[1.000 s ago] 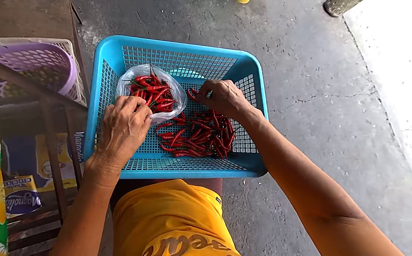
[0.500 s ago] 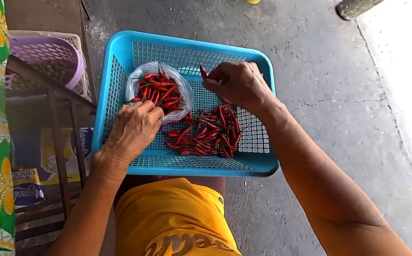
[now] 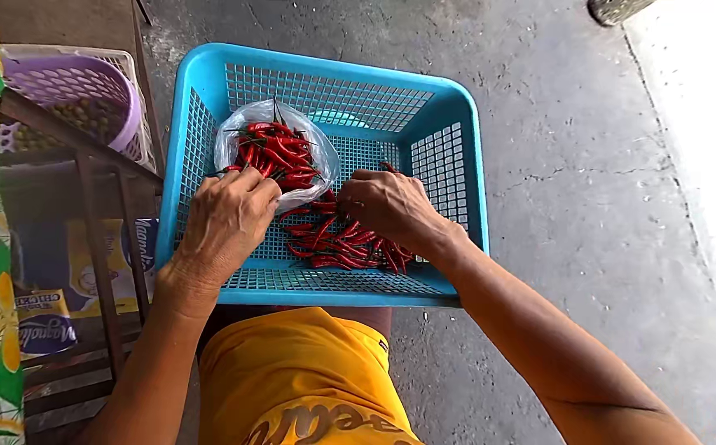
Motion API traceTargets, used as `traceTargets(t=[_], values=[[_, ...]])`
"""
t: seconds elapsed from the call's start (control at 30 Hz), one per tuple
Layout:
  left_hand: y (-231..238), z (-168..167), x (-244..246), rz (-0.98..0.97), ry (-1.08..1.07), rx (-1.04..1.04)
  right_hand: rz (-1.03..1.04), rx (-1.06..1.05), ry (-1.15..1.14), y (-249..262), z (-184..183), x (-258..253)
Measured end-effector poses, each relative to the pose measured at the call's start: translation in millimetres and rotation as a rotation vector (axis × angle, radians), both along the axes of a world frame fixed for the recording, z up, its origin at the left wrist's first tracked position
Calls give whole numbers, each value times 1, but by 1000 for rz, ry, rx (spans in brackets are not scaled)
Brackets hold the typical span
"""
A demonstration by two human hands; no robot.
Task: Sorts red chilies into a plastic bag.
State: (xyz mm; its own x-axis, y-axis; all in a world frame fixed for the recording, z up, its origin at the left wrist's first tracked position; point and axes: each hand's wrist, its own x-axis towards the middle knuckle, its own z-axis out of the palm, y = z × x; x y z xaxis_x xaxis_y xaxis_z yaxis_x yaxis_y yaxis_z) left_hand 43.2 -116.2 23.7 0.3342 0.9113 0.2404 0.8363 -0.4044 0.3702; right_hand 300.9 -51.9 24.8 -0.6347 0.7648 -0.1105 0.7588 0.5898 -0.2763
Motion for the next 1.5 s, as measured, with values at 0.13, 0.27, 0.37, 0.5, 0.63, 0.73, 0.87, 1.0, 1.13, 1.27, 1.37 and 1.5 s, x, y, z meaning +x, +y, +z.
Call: traceTargets(t=[0.13,0.27,0.37,0.5,0.63,0.73,0.87,1.0,1.13,1.27,1.37,1.5], values=[[0,1,-1,36,-12,-2,-59,34,49,8,3,12],[2,1,-1,15,9,-13,0,21,111,9,-5,13],[2,2,-1,11,18,-27,52,13,89,5,-16,3],[1,2,-1,21,6,-34,121,-16,86,7,-12,11],[0,1,-1,30,18,-33,65,-55,114,16,-8,28],[1,2,-1,23,19,-35,-60,-63,92,18,-3,27],[1,1,-1,25,16,-37,-139,-114,-1,16,-1,14],[1,1,-1,24,18,-32,-135,-48,-36,7,-12,-3],[1,1,0,26,8,-31,-175,-42,-49,11,-7,-2],[-1,0,-1,22,-1,-32,-341,-123,84,34,8,18],[0,0,-2,-13,-6,-52,-368,-115,316,39,18,25],[2,-5,0,-78,5,-46,-293,-49,469,38,32,13]])
